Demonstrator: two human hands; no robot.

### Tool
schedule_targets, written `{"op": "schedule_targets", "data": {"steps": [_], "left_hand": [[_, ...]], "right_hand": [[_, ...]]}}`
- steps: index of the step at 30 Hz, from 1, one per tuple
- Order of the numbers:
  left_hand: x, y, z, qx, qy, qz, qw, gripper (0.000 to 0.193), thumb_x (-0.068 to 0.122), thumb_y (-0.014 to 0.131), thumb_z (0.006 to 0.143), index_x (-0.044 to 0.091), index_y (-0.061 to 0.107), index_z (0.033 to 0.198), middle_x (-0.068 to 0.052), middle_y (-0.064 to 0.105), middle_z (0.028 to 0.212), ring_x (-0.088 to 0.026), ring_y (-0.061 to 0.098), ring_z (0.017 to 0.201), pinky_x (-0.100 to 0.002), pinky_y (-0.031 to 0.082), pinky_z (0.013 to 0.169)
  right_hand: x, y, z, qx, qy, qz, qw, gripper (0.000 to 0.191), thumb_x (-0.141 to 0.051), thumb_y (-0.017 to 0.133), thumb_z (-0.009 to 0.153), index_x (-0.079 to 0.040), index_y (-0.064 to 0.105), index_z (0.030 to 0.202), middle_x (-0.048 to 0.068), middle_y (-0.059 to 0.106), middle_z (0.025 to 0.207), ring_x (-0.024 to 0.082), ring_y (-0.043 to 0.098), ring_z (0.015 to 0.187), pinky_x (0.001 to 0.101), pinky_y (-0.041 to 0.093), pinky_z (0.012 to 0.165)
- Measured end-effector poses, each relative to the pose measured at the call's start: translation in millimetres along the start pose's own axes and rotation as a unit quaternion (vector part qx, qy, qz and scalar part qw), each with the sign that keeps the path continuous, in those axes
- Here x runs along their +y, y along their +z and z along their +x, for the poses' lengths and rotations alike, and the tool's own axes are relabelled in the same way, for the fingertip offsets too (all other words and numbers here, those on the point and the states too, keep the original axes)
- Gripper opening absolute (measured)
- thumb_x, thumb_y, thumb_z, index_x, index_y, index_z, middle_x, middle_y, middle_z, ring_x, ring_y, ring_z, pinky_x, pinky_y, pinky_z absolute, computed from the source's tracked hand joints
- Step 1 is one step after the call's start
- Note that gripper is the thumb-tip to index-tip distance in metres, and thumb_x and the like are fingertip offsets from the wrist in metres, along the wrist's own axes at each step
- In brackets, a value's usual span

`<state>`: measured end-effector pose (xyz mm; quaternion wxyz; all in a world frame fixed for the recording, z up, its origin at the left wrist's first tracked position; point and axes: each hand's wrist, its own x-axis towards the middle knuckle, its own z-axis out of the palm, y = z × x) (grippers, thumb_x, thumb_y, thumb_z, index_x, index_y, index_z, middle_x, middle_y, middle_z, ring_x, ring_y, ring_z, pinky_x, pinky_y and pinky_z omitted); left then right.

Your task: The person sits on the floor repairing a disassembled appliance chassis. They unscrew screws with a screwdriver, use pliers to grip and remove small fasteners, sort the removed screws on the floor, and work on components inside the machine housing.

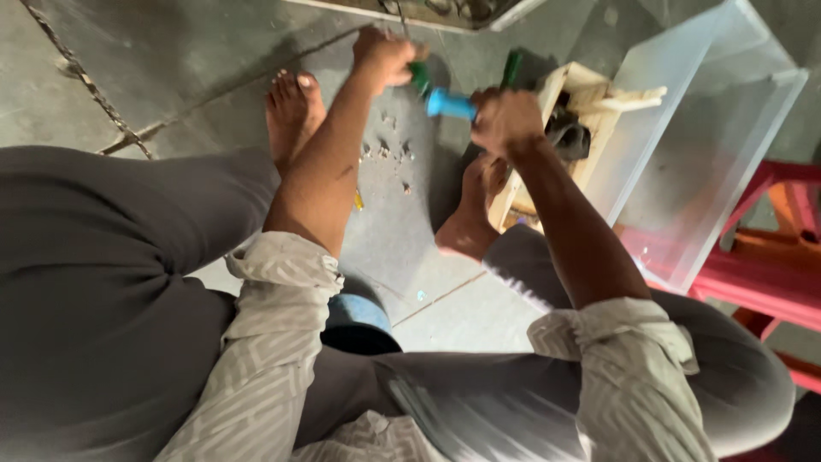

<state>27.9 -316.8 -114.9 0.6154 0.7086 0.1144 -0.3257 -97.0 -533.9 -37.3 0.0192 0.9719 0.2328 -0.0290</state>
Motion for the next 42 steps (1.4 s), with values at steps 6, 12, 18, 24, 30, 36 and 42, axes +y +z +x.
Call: {"op": "schedule_targets", "data": {"steps": [6,12,18,24,30,36,42], "left_hand": [[12,-1,3,-0.014,0.008,-0.226,0.974,0.038,0.005,0.088,0.072,0.006,0.07,0.105,-0.006,0.076,0.094,-0.026,0.078,0.084,-0.045,0.066,0.068],[15,-3,7,-0.089,-0.029,-0.227,0.969,0.039,0.01,0.091,0.079,0.002,0.073,0.113,-0.01,0.077,0.101,-0.027,0.079,0.087,-0.044,0.066,0.077],[5,-1,9,-0.064,0.009,-0.197,0.978,0.037,0.008,0.091,0.075,0.005,0.071,0.107,-0.008,0.076,0.097,-0.024,0.077,0.087,-0.044,0.066,0.076],[5,7,6,-0.048,-0.013,-0.209,0.977,0.028,0.007,0.088,0.078,-0.002,0.075,0.102,-0.013,0.079,0.094,-0.026,0.08,0.083,-0.04,0.066,0.074],[2,14,6,-0.028,-0.021,-0.223,0.974,0.028,0.005,0.088,0.077,-0.009,0.071,0.094,-0.017,0.076,0.093,-0.027,0.077,0.08,-0.039,0.066,0.069],[3,10,5,-0.036,0.0,-0.185,0.982,0.03,0.006,0.088,0.076,-0.01,0.069,0.093,-0.016,0.075,0.094,-0.025,0.077,0.082,-0.038,0.066,0.069],[7,9,0,-0.035,-0.005,-0.198,0.98,0.031,0.006,0.087,0.074,-0.011,0.07,0.093,-0.019,0.076,0.093,-0.028,0.078,0.079,-0.038,0.066,0.068]], "right_hand": [[10,-12,-8,-0.026,-0.029,0.016,0.999,0.017,-0.02,0.073,0.067,-0.008,0.068,0.078,0.011,0.072,0.082,0.034,0.071,0.073,0.0459,0.055,0.06],[-62,14,-25,0.099,0.361,0.356,0.856,0.035,-0.028,0.09,0.078,-0.004,0.065,0.076,0.007,0.066,0.064,0.024,0.064,0.052,0.035,0.049,0.048],[-139,53,-26,0.196,0.512,0.693,0.468,0.031,-0.02,0.083,0.078,0.0,0.063,0.091,0.009,0.063,0.066,0.019,0.06,0.048,0.0332,0.048,0.04],[-180,66,16,0.426,0.538,0.686,0.241,0.029,-0.022,0.073,0.081,-0.004,0.059,0.099,0.005,0.05,0.064,0.018,0.053,0.044,0.0327,0.044,0.034],[-212,73,38,0.411,0.549,0.621,0.38,0.041,-0.012,0.078,0.076,-0.008,0.05,0.106,0.003,0.053,0.074,0.013,0.05,0.053,0.0326,0.045,0.039],[-222,78,58,0.452,0.521,0.607,0.395,0.038,-0.011,0.073,0.082,-0.001,0.049,0.11,0.011,0.061,0.084,0.017,0.061,0.063,0.0333,0.055,0.057],[-213,59,67,0.313,0.669,0.552,0.388,0.061,-0.023,0.077,0.072,0.002,0.048,0.121,0.021,0.07,0.088,0.028,0.071,0.071,0.04,0.058,0.068]]}}
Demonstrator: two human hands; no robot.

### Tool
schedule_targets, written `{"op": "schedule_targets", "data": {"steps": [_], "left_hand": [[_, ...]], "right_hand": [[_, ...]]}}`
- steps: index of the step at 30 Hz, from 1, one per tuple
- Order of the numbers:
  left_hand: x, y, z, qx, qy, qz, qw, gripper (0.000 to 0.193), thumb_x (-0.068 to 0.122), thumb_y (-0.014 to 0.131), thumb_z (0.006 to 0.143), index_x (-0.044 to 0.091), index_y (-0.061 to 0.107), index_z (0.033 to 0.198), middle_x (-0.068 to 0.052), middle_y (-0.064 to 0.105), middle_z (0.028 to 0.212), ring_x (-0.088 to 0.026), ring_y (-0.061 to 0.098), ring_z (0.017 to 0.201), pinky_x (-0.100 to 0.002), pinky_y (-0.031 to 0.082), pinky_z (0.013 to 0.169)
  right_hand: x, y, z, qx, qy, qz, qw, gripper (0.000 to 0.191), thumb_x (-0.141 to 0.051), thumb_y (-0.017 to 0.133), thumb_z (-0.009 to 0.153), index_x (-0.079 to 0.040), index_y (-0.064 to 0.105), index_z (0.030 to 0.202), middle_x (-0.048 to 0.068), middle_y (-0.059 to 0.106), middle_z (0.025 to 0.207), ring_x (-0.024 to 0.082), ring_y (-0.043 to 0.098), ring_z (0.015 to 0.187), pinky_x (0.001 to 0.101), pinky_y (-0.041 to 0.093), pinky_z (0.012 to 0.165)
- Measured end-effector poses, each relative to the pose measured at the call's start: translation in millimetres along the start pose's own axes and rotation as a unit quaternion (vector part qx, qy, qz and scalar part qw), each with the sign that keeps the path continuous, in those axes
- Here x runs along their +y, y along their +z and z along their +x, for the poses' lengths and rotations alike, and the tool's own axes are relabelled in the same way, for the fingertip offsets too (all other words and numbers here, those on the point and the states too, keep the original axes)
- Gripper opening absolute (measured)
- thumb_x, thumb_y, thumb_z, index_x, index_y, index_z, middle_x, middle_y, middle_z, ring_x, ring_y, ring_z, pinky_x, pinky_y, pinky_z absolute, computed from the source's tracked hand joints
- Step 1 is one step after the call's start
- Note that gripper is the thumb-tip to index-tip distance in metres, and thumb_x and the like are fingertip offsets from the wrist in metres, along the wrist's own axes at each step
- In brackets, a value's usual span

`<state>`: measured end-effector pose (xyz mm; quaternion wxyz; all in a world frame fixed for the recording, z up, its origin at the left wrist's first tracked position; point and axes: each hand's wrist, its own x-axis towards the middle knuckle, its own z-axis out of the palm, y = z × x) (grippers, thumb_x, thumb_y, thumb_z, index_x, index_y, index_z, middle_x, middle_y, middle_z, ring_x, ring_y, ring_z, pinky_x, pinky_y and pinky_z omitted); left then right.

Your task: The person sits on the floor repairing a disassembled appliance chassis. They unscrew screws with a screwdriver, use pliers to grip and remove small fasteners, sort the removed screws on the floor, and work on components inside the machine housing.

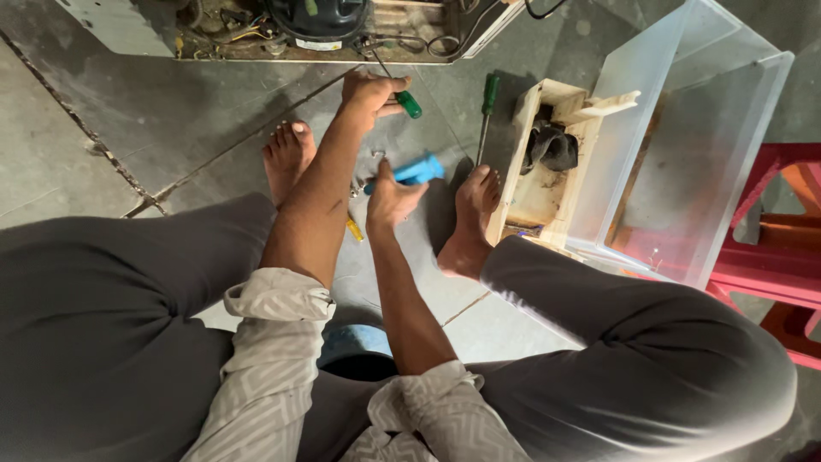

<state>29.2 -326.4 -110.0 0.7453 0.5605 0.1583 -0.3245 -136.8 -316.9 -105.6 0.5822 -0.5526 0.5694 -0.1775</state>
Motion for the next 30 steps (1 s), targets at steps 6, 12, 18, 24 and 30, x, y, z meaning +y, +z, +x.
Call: {"op": "schedule_targets", "data": {"steps": [6,12,18,24,30], "left_hand": [[-5,0,0,-0.008,-0.018,0.001,1.0,0.028,0.008,0.088,0.076,-0.009,0.071,0.091,-0.018,0.076,0.093,-0.028,0.077,0.079,-0.039,0.071,0.07],[-3,-1,-3,0.0,-0.011,0.012,1.0,0.029,0.004,0.088,0.075,-0.007,0.067,0.092,-0.017,0.074,0.095,-0.027,0.077,0.081,-0.041,0.067,0.07],[-2,-1,-3,0.027,-0.037,0.023,0.999,0.031,0.004,0.088,0.075,-0.01,0.068,0.093,-0.021,0.075,0.096,-0.031,0.078,0.084,-0.041,0.066,0.07],[-2,-2,-3,0.007,-0.015,0.016,1.0,0.029,0.004,0.088,0.074,-0.009,0.069,0.092,-0.019,0.075,0.096,-0.028,0.078,0.083,-0.04,0.066,0.07],[-3,-1,-3,0.025,-0.021,0.003,0.999,0.033,0.003,0.089,0.074,-0.008,0.063,0.092,-0.019,0.073,0.095,-0.03,0.077,0.081,-0.043,0.066,0.07]], "right_hand": [[1,5,-7,0.017,-0.154,-0.148,0.977,0.076,-0.022,0.093,0.07,0.001,0.049,0.127,0.016,0.07,0.092,0.026,0.068,0.079,0.0399,0.053,0.073],[6,3,0,-0.009,-0.058,0.142,0.988,0.069,-0.021,0.08,0.076,0.002,0.04,0.128,0.012,0.071,0.082,0.021,0.07,0.067,0.0345,0.056,0.062],[8,9,-4,-0.134,-0.037,-0.014,0.99,0.053,-0.023,0.084,0.086,0.0,0.048,0.118,0.013,0.068,0.088,0.019,0.064,0.07,0.0338,0.055,0.06],[1,2,7,-0.05,-0.024,0.048,0.997,0.065,-0.029,0.083,0.086,-0.001,0.043,0.128,0.015,0.075,0.092,0.019,0.072,0.075,0.0327,0.055,0.063],[2,4,7,-0.067,0.022,0.121,0.99,0.065,-0.023,0.079,0.08,-0.005,0.04,0.129,0.011,0.066,0.092,0.019,0.069,0.065,0.0358,0.061,0.052]]}}
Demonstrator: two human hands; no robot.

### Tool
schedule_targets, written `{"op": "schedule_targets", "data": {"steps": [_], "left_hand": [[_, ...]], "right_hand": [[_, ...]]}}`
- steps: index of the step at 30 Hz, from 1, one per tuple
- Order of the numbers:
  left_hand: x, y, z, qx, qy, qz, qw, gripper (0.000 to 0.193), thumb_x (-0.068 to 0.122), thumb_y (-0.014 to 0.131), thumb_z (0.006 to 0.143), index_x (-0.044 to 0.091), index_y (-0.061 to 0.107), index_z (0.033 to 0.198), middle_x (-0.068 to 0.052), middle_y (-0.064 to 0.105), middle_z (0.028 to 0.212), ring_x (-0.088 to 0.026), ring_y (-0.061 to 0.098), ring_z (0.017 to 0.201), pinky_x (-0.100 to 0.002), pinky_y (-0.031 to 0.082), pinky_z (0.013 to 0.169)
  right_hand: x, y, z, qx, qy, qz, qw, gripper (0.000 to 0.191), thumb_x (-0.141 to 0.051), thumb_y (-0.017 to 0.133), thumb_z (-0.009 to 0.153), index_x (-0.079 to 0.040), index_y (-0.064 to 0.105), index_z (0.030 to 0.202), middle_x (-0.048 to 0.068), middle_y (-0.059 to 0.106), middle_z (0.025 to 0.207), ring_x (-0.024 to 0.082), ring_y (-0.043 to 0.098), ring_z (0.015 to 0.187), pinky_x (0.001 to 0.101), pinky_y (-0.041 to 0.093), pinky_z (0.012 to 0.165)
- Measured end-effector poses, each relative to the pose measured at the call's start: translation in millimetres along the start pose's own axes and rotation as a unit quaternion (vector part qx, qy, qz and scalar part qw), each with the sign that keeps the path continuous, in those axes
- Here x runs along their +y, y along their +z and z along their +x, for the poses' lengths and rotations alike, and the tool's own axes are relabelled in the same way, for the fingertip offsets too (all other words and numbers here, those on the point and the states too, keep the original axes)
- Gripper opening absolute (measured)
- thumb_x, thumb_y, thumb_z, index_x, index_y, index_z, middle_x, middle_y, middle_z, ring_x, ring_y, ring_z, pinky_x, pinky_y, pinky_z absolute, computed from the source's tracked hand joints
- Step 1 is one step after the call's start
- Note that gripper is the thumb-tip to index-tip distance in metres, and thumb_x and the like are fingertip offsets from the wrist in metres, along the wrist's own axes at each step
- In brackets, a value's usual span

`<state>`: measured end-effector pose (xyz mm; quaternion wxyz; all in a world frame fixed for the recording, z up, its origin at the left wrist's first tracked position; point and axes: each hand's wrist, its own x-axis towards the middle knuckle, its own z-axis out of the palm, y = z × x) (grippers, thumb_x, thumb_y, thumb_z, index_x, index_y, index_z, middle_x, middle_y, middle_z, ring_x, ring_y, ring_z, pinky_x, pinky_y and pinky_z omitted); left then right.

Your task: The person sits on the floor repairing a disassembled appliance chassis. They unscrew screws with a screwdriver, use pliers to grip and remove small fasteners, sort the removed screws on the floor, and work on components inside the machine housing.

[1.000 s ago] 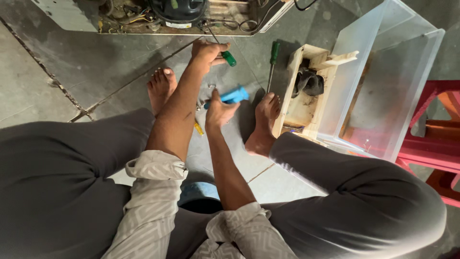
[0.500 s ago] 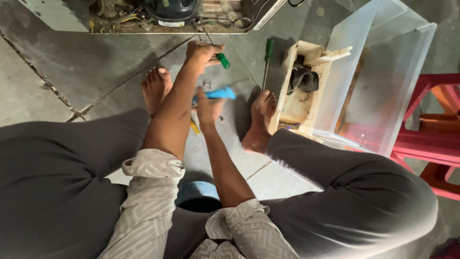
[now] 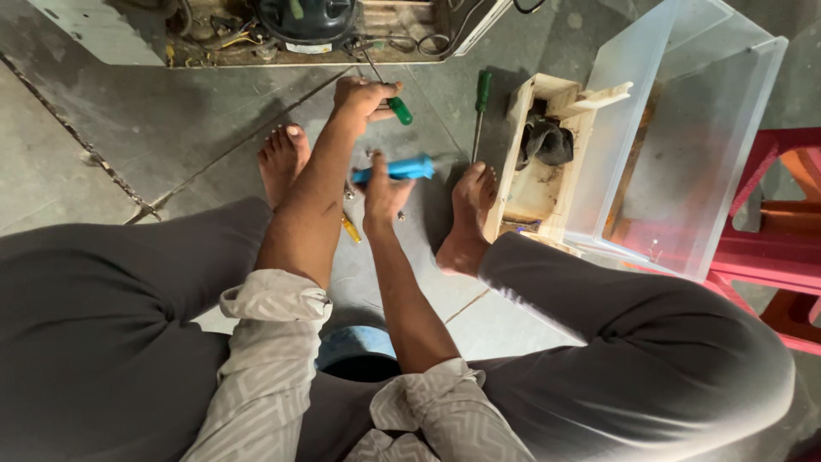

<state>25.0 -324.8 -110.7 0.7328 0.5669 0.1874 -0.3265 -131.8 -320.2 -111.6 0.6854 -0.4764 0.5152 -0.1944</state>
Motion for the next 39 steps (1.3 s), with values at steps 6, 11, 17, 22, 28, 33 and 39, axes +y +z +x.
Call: {"op": "schedule_targets", "data": {"steps": [6,11,17,22,28,33,39], "left_hand": [[3,0,-6,-0.016,0.024,0.04,0.999,0.027,0.006,0.088,0.075,-0.008,0.071,0.091,-0.015,0.075,0.094,-0.026,0.076,0.08,-0.039,0.07,0.072],[6,0,-8,-0.032,0.019,0.022,0.999,0.028,0.005,0.088,0.076,-0.009,0.07,0.091,-0.016,0.075,0.093,-0.025,0.077,0.08,-0.039,0.066,0.072],[2,-4,2,-0.014,0.013,-0.007,1.0,0.027,0.004,0.086,0.076,-0.006,0.07,0.095,-0.016,0.074,0.095,-0.027,0.075,0.082,-0.041,0.066,0.069],[10,-25,7,-0.018,0.015,0.0,1.0,0.028,0.006,0.088,0.078,-0.007,0.071,0.097,-0.014,0.074,0.099,-0.025,0.076,0.088,-0.038,0.067,0.072],[-5,-10,-4,-0.032,0.005,0.027,0.999,0.029,0.007,0.086,0.077,-0.008,0.072,0.097,-0.014,0.074,0.097,-0.026,0.076,0.086,-0.038,0.065,0.075],[-10,-9,-5,-0.054,0.017,0.029,0.998,0.031,0.009,0.085,0.078,-0.008,0.074,0.101,-0.013,0.076,0.1,-0.023,0.078,0.087,-0.037,0.066,0.076],[-12,-11,0,-0.055,0.02,0.047,0.997,0.029,0.009,0.083,0.079,-0.006,0.076,0.101,-0.014,0.076,0.099,-0.025,0.077,0.087,-0.036,0.065,0.076]], "right_hand": [[-1,-1,-3,-0.109,-0.073,-0.152,0.98,0.057,-0.022,0.083,0.087,0.007,0.049,0.122,0.018,0.067,0.094,0.02,0.067,0.068,0.0355,0.058,0.055],[-2,4,-6,0.047,0.022,0.106,0.993,0.061,-0.024,0.076,0.077,-0.013,0.037,0.122,0.007,0.069,0.091,0.018,0.068,0.065,0.0363,0.057,0.053],[0,4,-2,-0.129,-0.094,-0.28,0.947,0.063,-0.022,0.085,0.085,-0.005,0.045,0.131,0.012,0.07,0.092,0.023,0.07,0.075,0.034,0.058,0.059],[-8,2,2,-0.005,-0.022,0.055,0.998,0.06,-0.018,0.076,0.082,-0.008,0.036,0.126,0.013,0.064,0.087,0.022,0.066,0.063,0.0368,0.061,0.048],[-5,-1,0,-0.028,-0.003,0.038,0.999,0.054,-0.017,0.077,0.084,0.001,0.041,0.119,0.017,0.066,0.089,0.025,0.069,0.061,0.038,0.061,0.047],[7,-6,-6,-0.028,0.005,0.045,0.999,0.055,-0.017,0.077,0.083,-0.001,0.04,0.12,0.017,0.065,0.09,0.025,0.069,0.061,0.0382,0.061,0.047],[1,-12,-8,-0.018,-0.002,0.019,1.0,0.067,-0.019,0.077,0.081,0.0,0.037,0.131,0.017,0.066,0.093,0.024,0.071,0.064,0.0378,0.064,0.049]]}}
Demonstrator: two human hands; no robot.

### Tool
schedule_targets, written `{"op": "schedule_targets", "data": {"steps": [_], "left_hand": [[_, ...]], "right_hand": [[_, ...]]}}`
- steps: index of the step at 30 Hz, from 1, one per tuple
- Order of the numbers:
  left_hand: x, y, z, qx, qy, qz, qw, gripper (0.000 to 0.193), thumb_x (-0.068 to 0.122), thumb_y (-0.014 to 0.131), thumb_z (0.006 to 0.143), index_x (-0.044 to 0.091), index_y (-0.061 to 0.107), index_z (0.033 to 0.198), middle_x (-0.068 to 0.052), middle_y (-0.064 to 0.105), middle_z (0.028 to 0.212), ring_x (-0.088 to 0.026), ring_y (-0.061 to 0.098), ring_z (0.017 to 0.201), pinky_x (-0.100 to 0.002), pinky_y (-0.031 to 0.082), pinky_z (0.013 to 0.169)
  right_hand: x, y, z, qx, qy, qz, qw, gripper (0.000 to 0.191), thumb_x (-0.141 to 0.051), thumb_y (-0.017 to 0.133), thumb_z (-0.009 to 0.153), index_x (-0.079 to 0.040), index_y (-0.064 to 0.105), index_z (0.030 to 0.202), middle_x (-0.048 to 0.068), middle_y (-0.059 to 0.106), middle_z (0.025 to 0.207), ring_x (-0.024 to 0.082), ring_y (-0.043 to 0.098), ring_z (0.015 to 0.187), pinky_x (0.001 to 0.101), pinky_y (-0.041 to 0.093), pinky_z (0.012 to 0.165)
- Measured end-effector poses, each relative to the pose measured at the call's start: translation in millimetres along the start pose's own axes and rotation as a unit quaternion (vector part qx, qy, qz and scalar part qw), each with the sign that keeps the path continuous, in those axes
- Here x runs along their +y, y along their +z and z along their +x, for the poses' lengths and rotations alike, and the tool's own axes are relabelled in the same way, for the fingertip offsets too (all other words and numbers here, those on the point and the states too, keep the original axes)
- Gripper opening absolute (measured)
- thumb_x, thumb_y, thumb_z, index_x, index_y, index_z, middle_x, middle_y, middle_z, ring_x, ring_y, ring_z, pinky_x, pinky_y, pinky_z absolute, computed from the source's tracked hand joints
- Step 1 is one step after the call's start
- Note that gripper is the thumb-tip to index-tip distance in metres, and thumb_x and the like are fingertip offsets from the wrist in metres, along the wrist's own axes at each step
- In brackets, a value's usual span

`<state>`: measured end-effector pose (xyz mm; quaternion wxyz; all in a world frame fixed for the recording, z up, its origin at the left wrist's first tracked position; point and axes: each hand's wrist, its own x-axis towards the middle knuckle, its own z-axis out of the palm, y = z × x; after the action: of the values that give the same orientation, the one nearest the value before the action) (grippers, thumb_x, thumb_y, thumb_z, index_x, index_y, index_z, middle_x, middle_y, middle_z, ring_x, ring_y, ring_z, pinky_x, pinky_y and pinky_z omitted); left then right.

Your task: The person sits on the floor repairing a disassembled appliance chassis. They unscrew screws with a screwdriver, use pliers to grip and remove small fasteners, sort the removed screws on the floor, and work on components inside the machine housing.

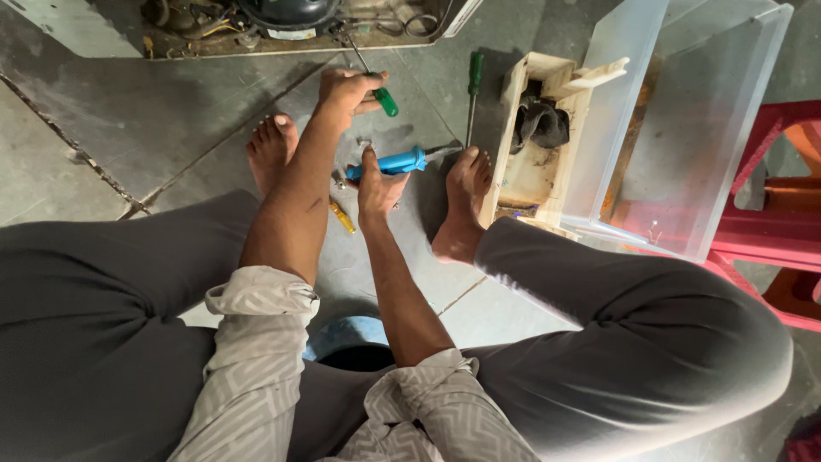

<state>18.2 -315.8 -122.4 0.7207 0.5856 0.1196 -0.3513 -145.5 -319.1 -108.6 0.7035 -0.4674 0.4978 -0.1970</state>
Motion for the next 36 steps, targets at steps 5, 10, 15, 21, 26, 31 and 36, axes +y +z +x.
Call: {"op": "schedule_targets", "data": {"steps": [5,10,15,21,26,31,36], "left_hand": [[-1,3,-3,0.06,0.023,0.039,0.997,0.027,0.016,0.085,0.08,-0.005,0.077,0.096,-0.011,0.073,0.092,-0.021,0.073,0.083,-0.035,0.069,0.073],[2,-4,-8,0.021,0.018,0.004,1.0,0.026,0.017,0.081,0.081,0.001,0.077,0.101,-0.008,0.074,0.095,-0.02,0.076,0.083,-0.036,0.069,0.075],[5,8,-10,0.061,0.042,-0.044,0.996,0.045,0.016,0.085,0.08,0.004,0.054,0.111,-0.012,0.071,0.103,-0.024,0.078,0.084,-0.043,0.068,0.071],[8,-6,-12,0.013,0.041,-0.137,0.99,0.03,0.029,0.073,0.091,0.013,0.066,0.115,-0.007,0.064,0.092,-0.017,0.069,0.08,-0.035,0.068,0.073],[12,-50,-12,-0.073,0.027,-0.253,0.964,0.031,0.024,0.074,0.089,0.011,0.067,0.116,-0.005,0.058,0.086,-0.02,0.055,0.075,-0.035,0.05,0.07],[19,-72,-10,-0.179,0.028,-0.251,0.951,0.043,0.012,0.068,0.085,0.009,0.066,0.128,-0.002,0.052,0.087,-0.018,0.047,0.08,-0.036,0.044,0.081],[31,-72,-12,-0.192,0.04,-0.208,0.958,0.054,0.009,0.063,0.082,0.005,0.063,0.136,-0.004,0.056,0.087,-0.018,0.051,0.079,-0.036,0.05,0.081]], "right_hand": [[-9,-1,-5,0.006,0.007,-0.041,0.999,0.076,-0.021,0.076,0.08,0.001,0.034,0.14,0.018,0.067,0.092,0.024,0.072,0.064,0.037,0.064,0.049],[-10,-3,-5,-0.006,-0.016,-0.054,0.998,0.072,-0.023,0.076,0.082,0.004,0.037,0.136,0.018,0.068,0.093,0.024,0.073,0.065,0.0371,0.063,0.048],[-8,-5,-3,-0.006,0.003,-0.06,0.998,0.069,-0.024,0.075,0.081,0.002,0.037,0.132,0.018,0.067,0.092,0.024,0.073,0.063,0.037,0.061,0.045],[-13,-9,1,0.01,-0.005,-0.064,0.998,0.065,-0.024,0.075,0.081,0.003,0.041,0.13,0.016,0.066,0.092,0.023,0.07,0.062,0.0364,0.059,0.043],[-17,-14,4,0.011,0.003,-0.042,0.999,0.067,-0.026,0.074,0.078,0.0,0.038,0.128,0.016,0.068,0.084,0.023,0.071,0.059,0.0357,0.057,0.042],[-19,-14,5,0.038,0.023,-0.064,0.997,0.063,-0.029,0.077,0.077,0.003,0.043,0.12,0.014,0.069,0.084,0.022,0.072,0.06,0.035,0.059,0.042],[-19,-14,6,0.039,0.023,-0.09,0.995,0.06,-0.031,0.078,0.077,0.004,0.047,0.115,0.014,0.068,0.083,0.021,0.07,0.06,0.0347,0.058,0.042]]}}
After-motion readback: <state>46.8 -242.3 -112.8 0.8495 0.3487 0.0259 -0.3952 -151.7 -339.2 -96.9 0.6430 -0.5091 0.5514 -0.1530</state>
